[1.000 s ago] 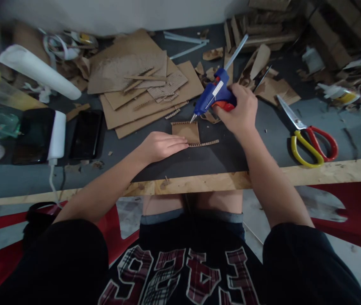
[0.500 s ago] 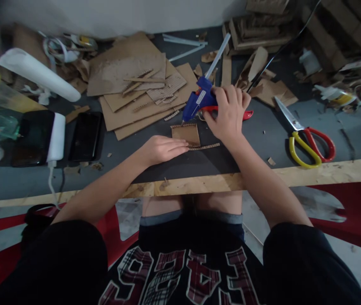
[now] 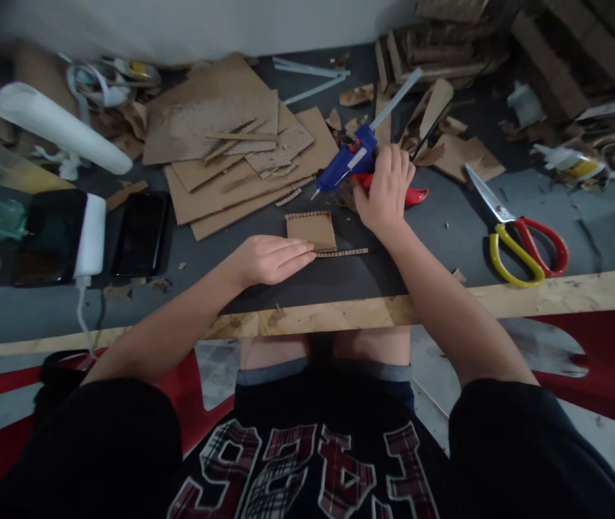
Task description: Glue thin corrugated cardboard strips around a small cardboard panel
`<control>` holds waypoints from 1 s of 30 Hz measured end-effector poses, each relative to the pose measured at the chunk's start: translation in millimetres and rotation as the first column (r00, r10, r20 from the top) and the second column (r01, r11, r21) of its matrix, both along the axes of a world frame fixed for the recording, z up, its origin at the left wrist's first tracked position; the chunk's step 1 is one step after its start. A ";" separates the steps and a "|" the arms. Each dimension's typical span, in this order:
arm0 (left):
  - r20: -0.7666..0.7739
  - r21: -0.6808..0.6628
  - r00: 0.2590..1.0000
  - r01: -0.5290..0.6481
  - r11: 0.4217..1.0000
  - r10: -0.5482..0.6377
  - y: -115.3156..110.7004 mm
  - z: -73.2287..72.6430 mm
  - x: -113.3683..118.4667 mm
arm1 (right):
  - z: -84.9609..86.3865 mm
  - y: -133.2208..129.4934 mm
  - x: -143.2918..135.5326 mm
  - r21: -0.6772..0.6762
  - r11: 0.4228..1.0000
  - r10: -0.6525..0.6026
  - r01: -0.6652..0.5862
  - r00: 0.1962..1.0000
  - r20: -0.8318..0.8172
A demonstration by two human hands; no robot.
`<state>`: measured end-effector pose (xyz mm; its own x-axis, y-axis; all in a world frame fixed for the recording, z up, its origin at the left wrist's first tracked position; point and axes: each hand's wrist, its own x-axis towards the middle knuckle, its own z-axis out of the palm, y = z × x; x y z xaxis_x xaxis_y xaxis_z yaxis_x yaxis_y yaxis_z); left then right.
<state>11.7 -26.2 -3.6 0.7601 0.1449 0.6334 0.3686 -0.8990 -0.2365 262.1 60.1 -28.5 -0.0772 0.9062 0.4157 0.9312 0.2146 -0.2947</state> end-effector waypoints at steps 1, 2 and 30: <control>-0.017 0.030 1.000 0.003 1.000 -0.002 0.0 0.7 -0.2 | -4.3 5.1 2.8 0.008 1.000 -0.012 0.012 1.000 -0.007; -0.034 0.059 0.999 0.006 0.998 -0.004 0.1 1.6 -0.7 | -7.9 9.9 6.0 0.016 1.000 -0.027 0.027 1.000 -0.012; -0.050 0.191 0.982 -0.170 0.967 0.182 5.3 19.4 -21.8 | 10.1 14.4 31.6 -0.270 0.952 -0.057 0.142 0.953 0.299</control>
<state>-10.1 -20.9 15.8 0.7742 0.1651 0.6110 0.4949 -0.7598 -0.4217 293.7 74.5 -18.3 -0.0573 0.9920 0.1129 0.9968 0.0632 -0.0494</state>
